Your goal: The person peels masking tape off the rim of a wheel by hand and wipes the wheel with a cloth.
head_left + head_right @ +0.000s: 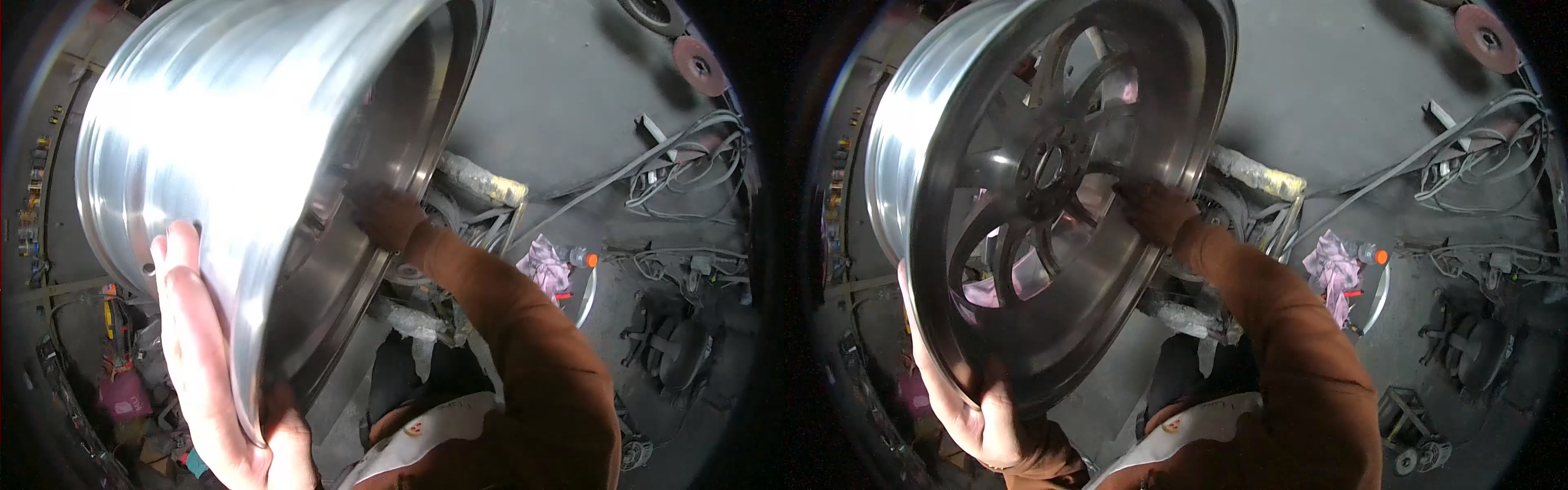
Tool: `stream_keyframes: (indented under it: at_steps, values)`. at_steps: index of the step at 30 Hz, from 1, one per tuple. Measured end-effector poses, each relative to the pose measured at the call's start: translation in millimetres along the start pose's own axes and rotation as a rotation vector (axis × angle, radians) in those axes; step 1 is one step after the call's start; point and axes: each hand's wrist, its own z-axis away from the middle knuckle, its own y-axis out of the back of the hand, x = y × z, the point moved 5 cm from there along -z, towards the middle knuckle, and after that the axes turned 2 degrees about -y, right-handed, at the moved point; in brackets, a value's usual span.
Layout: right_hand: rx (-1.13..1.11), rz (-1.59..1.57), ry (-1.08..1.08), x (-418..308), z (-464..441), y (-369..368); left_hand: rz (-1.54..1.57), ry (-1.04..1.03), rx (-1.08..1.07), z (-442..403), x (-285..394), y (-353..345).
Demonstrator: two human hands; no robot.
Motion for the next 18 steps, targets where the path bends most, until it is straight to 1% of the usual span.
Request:
stream_keyframes:
  at_steps: [2,3,5,7,8,10,11,13,15,16,17,18]
  values:
    - [-0.22,-0.004,-0.265,48.4,-7.9,-2.6,-0.029,-0.008,0.003,-1.4,3.5,-4.7]
    - [-0.665,0.123,-0.509,82.2,-35.4,73.7,-0.004,-0.006,0.03,-2.2,2.9,-6.1]
    - [-0.025,0.485,-0.074,150.6,-48.2,73.3,0.016,0.005,0.057,-1.0,-0.8,-4.5]
    - [0.053,0.582,0.018,156.6,-58.2,126.1,0.061,-0.013,0.056,3.0,-3.8,0.6]
    - [0.052,0.577,0.026,155.4,-58.2,119.6,0.057,-0.006,0.062,5.3,-4.3,5.4]
    - [-0.29,0.41,-0.26,164.1,-42.3,96.0,-0.07,0.069,-0.036,7.2,-4.2,14.0]
    - [-0.378,0.349,-0.349,148.8,-34.3,88.0,-0.092,0.053,-0.068,5.6,-3.3,14.5]
    - [-0.473,0.176,-0.448,71.8,-14.7,65.5,-0.068,0.033,-0.04,3.0,-5.4,11.1]
    - [-0.55,0.053,-0.419,-8.5,-3.4,54.8,-0.035,0.009,-0.01,-1.7,-5.9,3.7]
    - [-0.577,0.015,-0.376,-27.9,-0.9,47.7,-0.026,0.004,-0.001,-3.5,-5.2,1.3]
    - [-0.415,-0.315,-0.324,-32.7,11.0,16.0,-0.023,-0.002,0.006,-4.8,-3.4,-1.5]
    - [-0.343,-0.349,-0.256,-14.8,5.9,19.1,-0.021,-0.012,0.013,-6.2,-2.6,-3.2]
